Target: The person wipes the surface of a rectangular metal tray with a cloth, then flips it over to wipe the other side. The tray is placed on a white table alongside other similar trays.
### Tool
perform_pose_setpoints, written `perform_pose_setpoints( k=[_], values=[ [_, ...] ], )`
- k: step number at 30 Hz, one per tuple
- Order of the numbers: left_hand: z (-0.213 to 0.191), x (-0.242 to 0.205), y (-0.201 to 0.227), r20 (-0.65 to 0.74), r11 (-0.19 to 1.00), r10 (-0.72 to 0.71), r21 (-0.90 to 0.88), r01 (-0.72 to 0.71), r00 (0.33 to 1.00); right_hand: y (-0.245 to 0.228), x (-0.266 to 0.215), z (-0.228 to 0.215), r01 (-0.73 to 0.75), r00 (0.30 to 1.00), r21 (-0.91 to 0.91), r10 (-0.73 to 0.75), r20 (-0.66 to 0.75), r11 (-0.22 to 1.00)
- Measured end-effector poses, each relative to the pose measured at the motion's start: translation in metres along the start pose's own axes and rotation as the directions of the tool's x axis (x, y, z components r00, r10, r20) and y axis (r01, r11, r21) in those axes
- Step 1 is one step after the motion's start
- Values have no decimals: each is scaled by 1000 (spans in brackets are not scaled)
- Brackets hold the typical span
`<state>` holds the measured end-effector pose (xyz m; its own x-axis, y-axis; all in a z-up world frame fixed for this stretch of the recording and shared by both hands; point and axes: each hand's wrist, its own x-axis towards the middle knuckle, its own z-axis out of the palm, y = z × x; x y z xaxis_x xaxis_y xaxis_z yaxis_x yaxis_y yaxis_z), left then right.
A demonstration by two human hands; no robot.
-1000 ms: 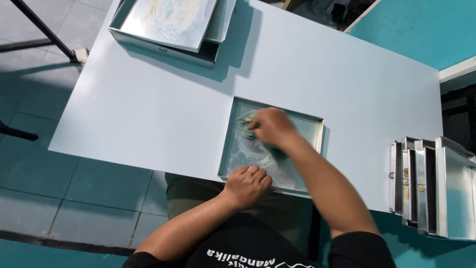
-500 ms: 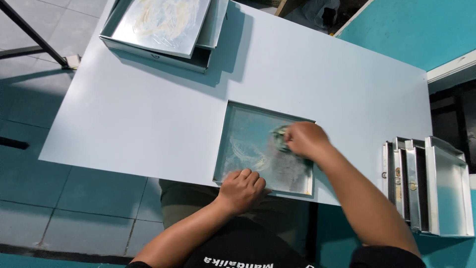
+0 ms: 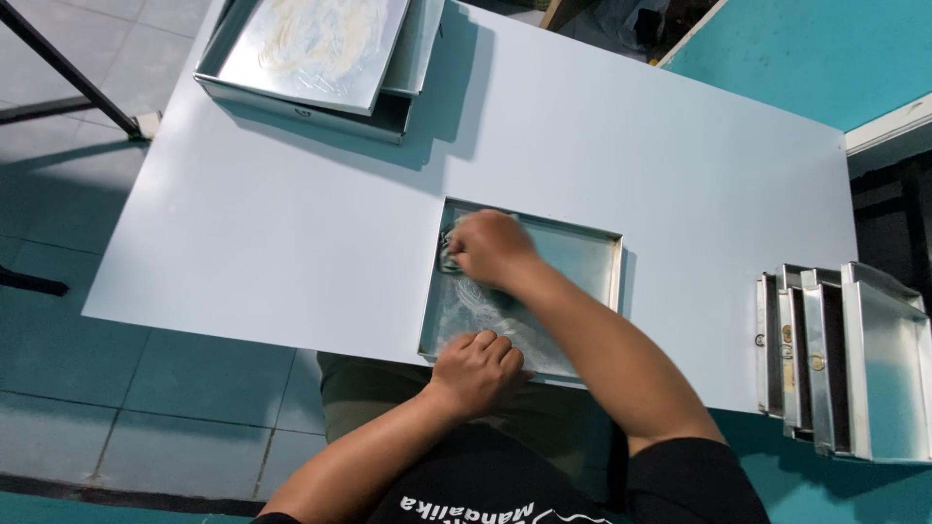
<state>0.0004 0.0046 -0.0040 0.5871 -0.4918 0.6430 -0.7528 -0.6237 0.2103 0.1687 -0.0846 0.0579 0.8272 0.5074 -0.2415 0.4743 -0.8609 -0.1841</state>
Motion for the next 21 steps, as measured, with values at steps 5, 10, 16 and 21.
perform_pose_setpoints(
  k=[5,10,16,21],
  values=[
    [-14,7,0,25,1000,-21,-17,22,999,7,-1,7,34,999,-65,-35,-18,997],
    [-12,2,1,46,987,-104,-119,109,993,63,-60,-13,-103,981,-182,129,142,978],
    [-9,2,-2,-2,997,-56,-58,55,998,116,-115,-46,-366,865,-269,433,256,891],
    [-1,-2,-1,37,996,-18,-88,21,999,83,-79,-37,-288,926,-76,298,233,955]
  ],
)
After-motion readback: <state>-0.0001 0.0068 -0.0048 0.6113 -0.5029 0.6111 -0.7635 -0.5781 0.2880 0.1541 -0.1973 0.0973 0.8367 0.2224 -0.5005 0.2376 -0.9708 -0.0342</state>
